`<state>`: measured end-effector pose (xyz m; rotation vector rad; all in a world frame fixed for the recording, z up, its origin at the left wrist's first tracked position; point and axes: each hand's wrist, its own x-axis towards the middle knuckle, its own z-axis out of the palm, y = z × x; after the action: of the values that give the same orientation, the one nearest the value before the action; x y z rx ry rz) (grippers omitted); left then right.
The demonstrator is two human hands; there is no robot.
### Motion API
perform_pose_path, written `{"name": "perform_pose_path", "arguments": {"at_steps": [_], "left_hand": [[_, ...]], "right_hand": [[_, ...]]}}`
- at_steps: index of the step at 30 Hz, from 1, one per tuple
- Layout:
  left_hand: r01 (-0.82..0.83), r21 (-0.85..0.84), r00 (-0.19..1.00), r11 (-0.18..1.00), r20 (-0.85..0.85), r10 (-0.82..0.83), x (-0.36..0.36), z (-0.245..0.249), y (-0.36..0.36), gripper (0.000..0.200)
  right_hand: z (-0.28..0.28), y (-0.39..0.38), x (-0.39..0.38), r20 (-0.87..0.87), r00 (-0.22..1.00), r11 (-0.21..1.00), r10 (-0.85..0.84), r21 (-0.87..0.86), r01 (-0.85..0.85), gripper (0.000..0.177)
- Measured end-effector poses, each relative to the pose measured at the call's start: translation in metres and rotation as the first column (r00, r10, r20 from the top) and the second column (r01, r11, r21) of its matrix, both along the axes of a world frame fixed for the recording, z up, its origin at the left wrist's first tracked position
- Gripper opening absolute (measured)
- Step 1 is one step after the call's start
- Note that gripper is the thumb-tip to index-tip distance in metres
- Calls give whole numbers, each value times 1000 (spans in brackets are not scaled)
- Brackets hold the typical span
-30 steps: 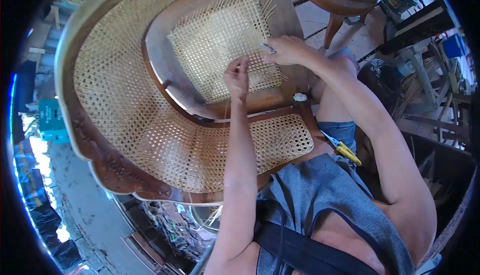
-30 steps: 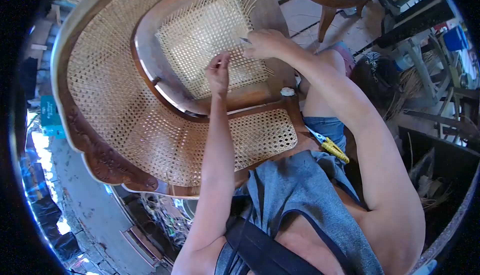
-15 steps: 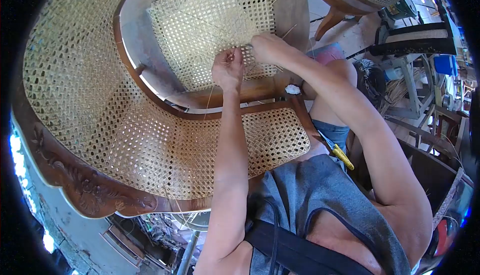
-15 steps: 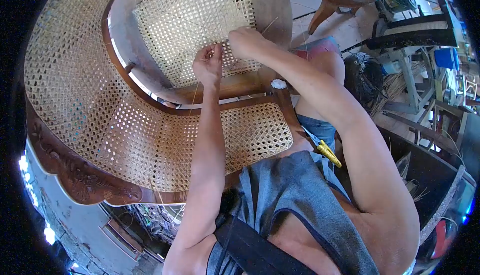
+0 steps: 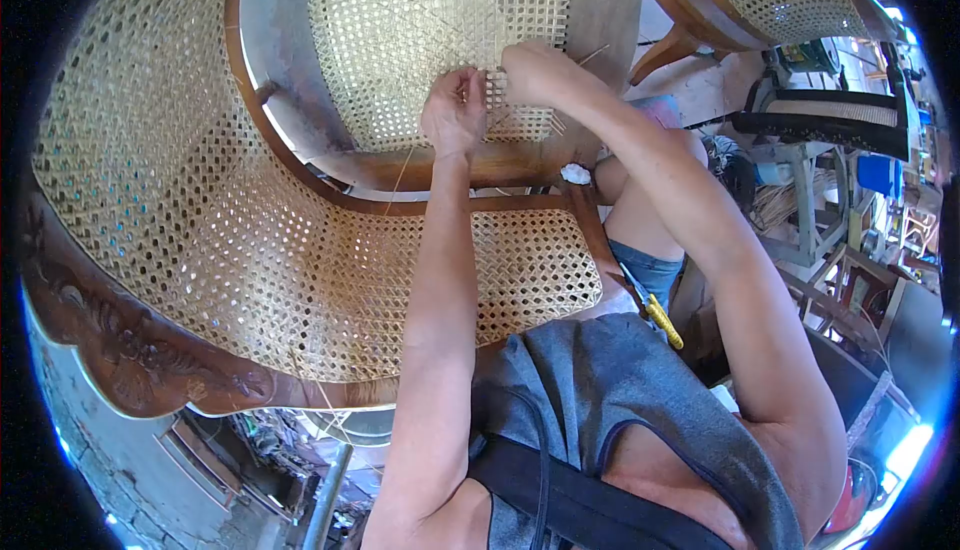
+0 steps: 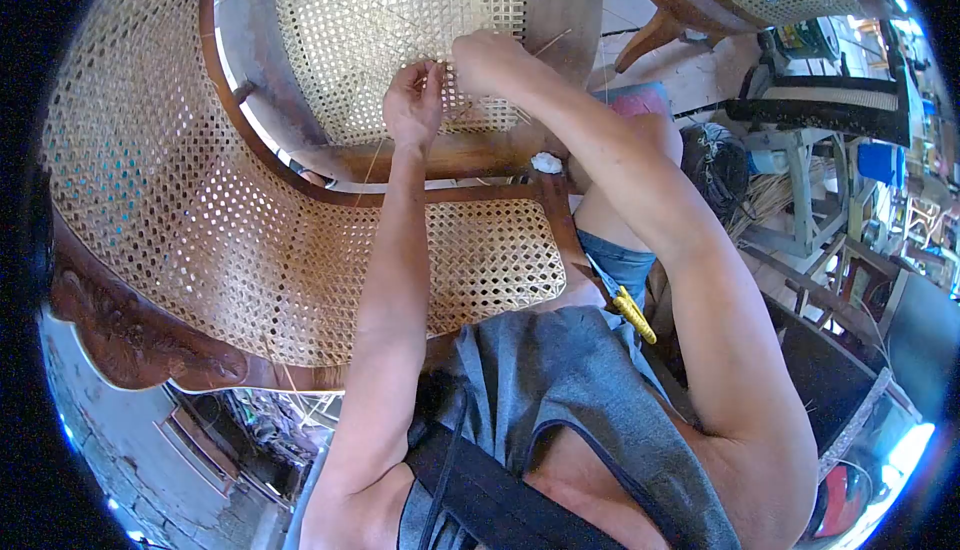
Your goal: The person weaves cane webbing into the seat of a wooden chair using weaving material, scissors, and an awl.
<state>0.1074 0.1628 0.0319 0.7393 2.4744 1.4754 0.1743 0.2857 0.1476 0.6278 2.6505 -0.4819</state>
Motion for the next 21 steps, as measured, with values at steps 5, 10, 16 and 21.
{"name": "perform_pose_path", "arguments": {"at_steps": [5,10,16,21], "left_hand": [[73,-26,996,997,43,-72,8,28,3,22],[86,14,991,996,-102,-84,8,23,-3,16],[-28,-189,902,982,-427,-56,17,27,-4,13],[-41,-60,927,997,-375,15,22,7,7,15]], "right_hand": [[4,7,-9,83,995,992,-63,-104,72,21],[-17,7,-3,-67,997,999,-42,12,43,34],[-5,26,22,24,977,971,-213,-108,214,36],[20,88,63,-163,971,982,-175,39,184,44]]}}
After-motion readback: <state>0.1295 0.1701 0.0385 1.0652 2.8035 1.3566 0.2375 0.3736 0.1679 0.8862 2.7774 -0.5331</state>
